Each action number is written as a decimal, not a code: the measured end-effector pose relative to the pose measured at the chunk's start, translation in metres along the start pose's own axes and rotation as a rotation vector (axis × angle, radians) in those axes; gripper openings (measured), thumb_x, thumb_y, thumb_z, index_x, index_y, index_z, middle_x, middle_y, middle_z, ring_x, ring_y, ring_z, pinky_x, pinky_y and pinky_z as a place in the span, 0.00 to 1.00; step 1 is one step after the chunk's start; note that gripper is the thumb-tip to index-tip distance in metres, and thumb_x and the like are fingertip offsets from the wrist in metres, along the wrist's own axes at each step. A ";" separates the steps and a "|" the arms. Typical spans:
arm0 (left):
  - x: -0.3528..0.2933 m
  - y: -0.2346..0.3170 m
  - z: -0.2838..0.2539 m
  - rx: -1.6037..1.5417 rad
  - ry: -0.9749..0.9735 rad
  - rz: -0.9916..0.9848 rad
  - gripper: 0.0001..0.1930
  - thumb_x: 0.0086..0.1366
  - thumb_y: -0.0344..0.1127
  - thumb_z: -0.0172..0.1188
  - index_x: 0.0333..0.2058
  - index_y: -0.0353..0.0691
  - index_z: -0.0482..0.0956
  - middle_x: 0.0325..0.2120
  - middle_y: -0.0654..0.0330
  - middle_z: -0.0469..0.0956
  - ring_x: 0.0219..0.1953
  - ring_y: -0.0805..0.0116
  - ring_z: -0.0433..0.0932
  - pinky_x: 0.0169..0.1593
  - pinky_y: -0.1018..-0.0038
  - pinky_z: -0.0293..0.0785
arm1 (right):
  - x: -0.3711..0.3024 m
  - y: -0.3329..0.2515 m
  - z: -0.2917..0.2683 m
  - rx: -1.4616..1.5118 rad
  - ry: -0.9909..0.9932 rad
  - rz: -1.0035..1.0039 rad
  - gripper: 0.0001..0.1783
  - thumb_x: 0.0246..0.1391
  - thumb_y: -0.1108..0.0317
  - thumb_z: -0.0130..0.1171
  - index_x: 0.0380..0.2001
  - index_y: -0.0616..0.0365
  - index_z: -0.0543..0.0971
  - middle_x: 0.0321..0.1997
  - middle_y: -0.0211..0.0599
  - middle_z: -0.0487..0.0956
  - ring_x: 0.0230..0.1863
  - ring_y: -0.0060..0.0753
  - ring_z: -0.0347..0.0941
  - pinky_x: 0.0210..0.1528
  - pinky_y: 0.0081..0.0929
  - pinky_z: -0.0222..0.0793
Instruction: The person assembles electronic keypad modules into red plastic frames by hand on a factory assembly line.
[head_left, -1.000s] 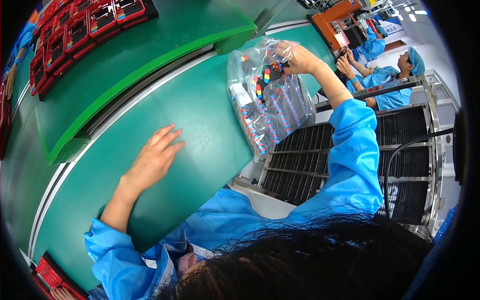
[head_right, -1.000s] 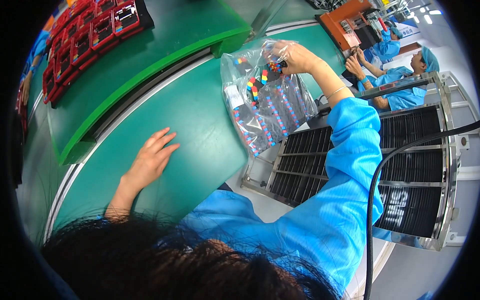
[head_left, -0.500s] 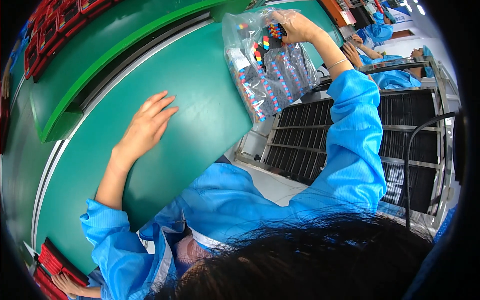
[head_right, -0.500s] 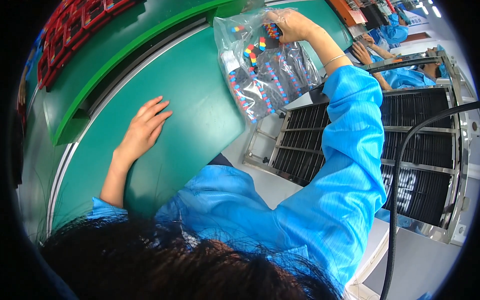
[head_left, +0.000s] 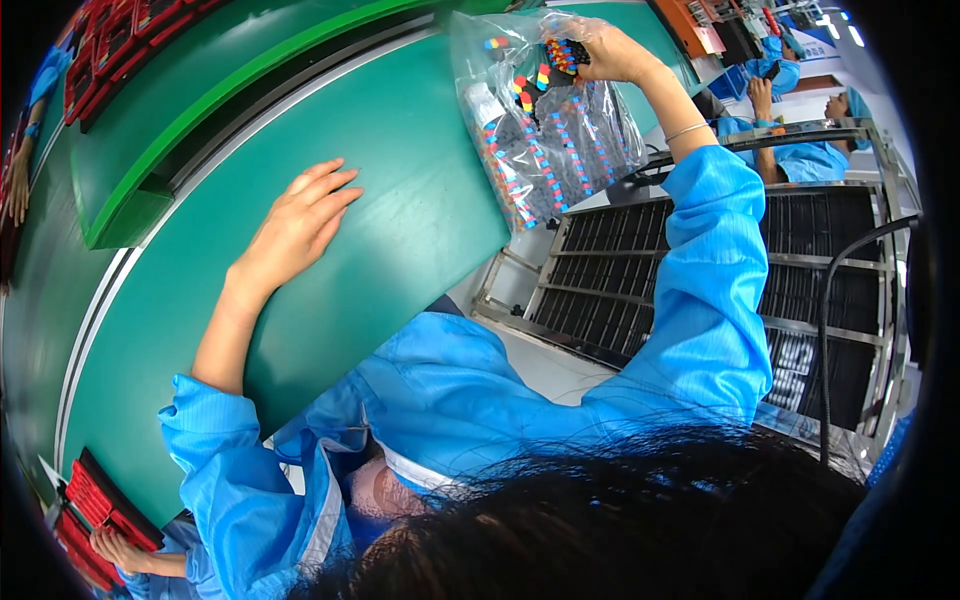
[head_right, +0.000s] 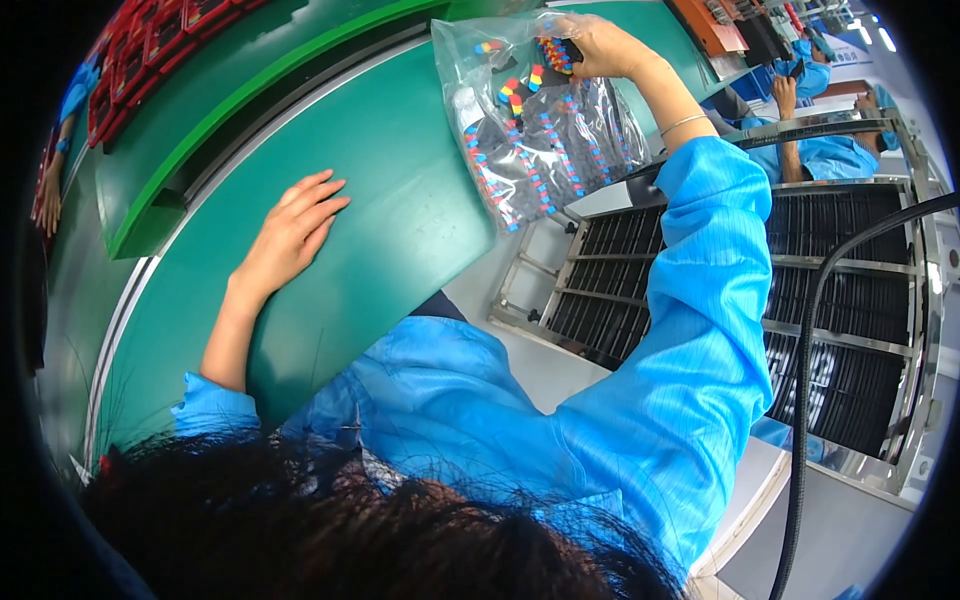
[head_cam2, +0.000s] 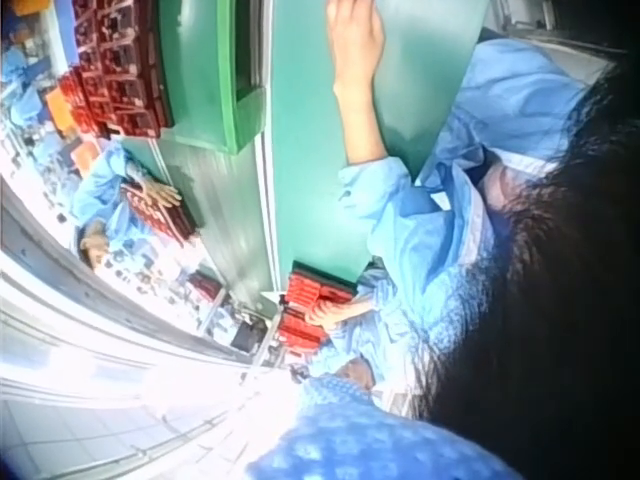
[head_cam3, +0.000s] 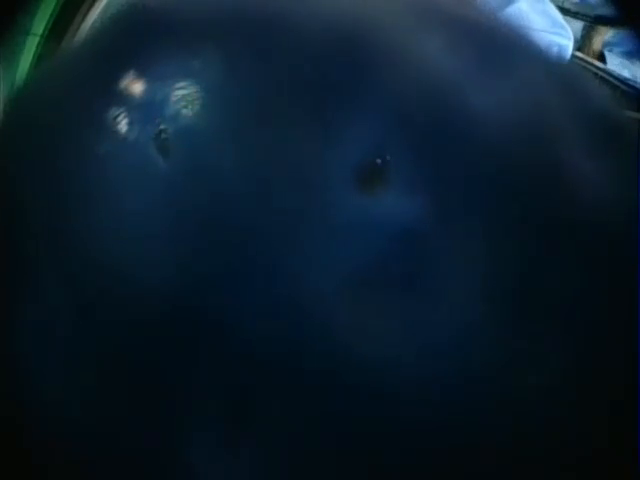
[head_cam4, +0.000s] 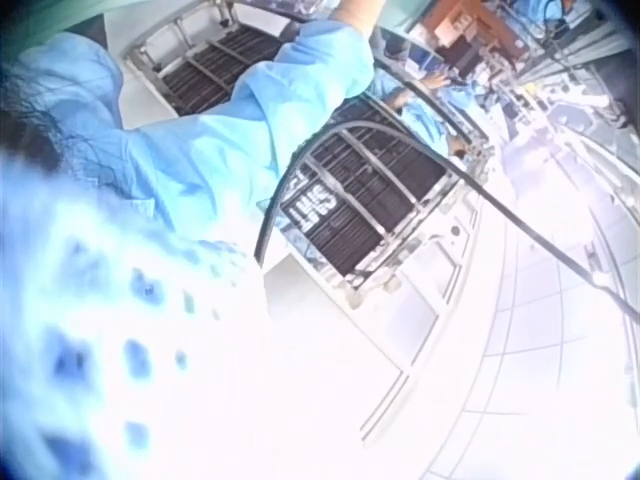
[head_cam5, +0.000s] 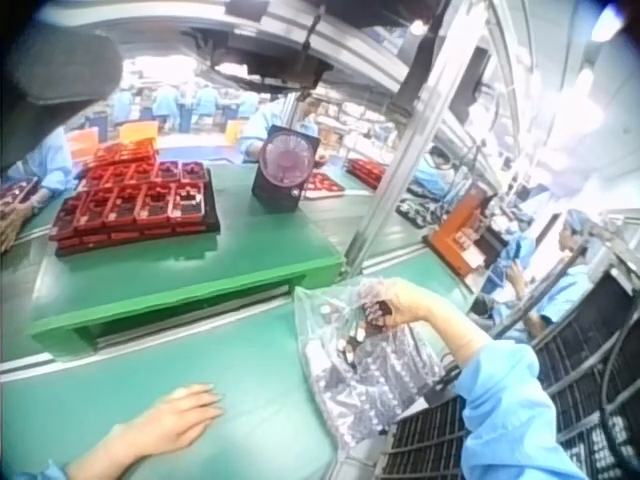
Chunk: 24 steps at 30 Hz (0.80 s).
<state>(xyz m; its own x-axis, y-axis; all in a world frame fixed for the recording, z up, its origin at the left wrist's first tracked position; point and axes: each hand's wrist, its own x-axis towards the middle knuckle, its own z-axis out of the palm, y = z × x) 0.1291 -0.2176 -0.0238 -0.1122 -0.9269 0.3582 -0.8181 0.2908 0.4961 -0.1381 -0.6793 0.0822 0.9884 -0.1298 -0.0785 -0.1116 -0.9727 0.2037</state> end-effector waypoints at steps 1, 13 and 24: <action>0.003 -0.001 0.001 -0.005 -0.013 -0.001 0.17 0.64 0.22 0.63 0.51 0.37 0.83 0.59 0.53 0.78 0.67 0.50 0.71 0.67 0.58 0.72 | -0.003 0.001 0.004 0.010 -0.002 0.011 0.49 0.34 0.70 0.78 0.65 0.49 0.71 0.57 0.52 0.80 0.60 0.56 0.76 0.66 0.45 0.72; -0.001 -0.002 0.001 0.002 0.008 0.004 0.16 0.64 0.23 0.63 0.50 0.37 0.83 0.59 0.54 0.78 0.67 0.51 0.71 0.67 0.59 0.73 | 0.010 -0.006 -0.009 0.324 0.297 -0.321 0.30 0.42 0.62 0.74 0.53 0.54 0.83 0.52 0.49 0.83 0.56 0.56 0.77 0.60 0.46 0.74; -0.001 -0.001 0.000 0.003 0.020 0.015 0.15 0.64 0.23 0.63 0.50 0.37 0.83 0.59 0.54 0.78 0.67 0.50 0.72 0.66 0.59 0.73 | 0.002 -0.017 -0.016 0.206 0.114 -0.064 0.33 0.39 0.65 0.74 0.55 0.54 0.82 0.57 0.50 0.81 0.60 0.57 0.75 0.63 0.46 0.72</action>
<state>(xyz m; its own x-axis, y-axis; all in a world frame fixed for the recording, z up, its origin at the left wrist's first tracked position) 0.1297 -0.2170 -0.0248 -0.1137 -0.9174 0.3813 -0.8180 0.3042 0.4882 -0.1325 -0.6603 0.0941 0.9981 -0.0551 0.0277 -0.0550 -0.9985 -0.0021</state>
